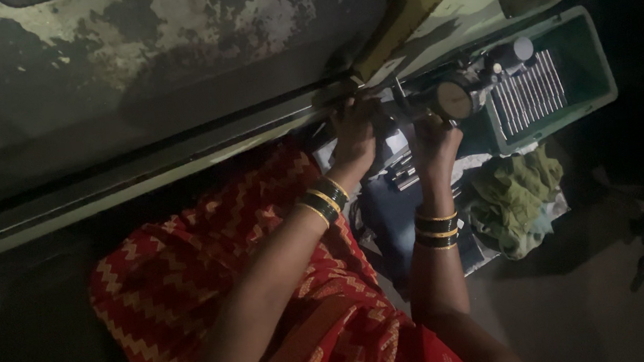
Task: The person uses a metal rod to clean the cavities of a metal mold, then wipes the rod with a cloth. The person repeats this process for multiple cavities.
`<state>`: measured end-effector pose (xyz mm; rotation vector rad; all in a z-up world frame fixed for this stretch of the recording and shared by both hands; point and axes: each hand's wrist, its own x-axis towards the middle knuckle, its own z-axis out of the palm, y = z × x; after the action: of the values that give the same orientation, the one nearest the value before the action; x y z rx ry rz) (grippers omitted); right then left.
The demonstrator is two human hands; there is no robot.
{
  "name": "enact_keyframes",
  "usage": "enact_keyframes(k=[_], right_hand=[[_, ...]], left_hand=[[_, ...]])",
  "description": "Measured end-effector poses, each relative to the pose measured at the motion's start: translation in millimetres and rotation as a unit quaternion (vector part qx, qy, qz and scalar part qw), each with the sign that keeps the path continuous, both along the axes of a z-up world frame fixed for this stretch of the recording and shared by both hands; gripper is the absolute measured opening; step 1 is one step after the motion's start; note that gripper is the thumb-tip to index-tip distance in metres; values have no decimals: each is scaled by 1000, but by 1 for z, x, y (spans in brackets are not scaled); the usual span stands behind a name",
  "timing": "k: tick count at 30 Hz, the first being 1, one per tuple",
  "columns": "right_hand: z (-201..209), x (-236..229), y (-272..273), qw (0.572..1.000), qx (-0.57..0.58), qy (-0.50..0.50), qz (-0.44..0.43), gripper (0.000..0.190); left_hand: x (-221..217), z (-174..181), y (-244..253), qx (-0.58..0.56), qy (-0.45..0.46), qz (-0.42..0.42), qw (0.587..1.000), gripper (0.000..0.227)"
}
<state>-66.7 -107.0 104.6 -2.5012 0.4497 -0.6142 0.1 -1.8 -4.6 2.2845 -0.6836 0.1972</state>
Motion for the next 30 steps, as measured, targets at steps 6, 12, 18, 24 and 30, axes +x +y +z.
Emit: enact_keyframes(k=[6, 12, 18, 24, 30], right_hand=[[9, -3, 5, 999, 1, -23, 32, 6], [24, -22, 26, 990, 62, -53, 111, 10], [28, -66, 17, 966, 241, 43, 83, 8], [18, -118, -26, 943, 319, 99, 15, 19], [-43, -184, -81, 953, 68, 240, -169, 38]], left_hand=[[-3, -1, 8, -117, -15, -10, 993, 37], [-19, 22, 23, -358, 251, -40, 898, 11], [-61, 56, 48, -78, 95, -111, 986, 25], [-97, 72, 57, -105, 153, -225, 957, 37], [-115, 59, 68, -100, 222, -286, 927, 30]])
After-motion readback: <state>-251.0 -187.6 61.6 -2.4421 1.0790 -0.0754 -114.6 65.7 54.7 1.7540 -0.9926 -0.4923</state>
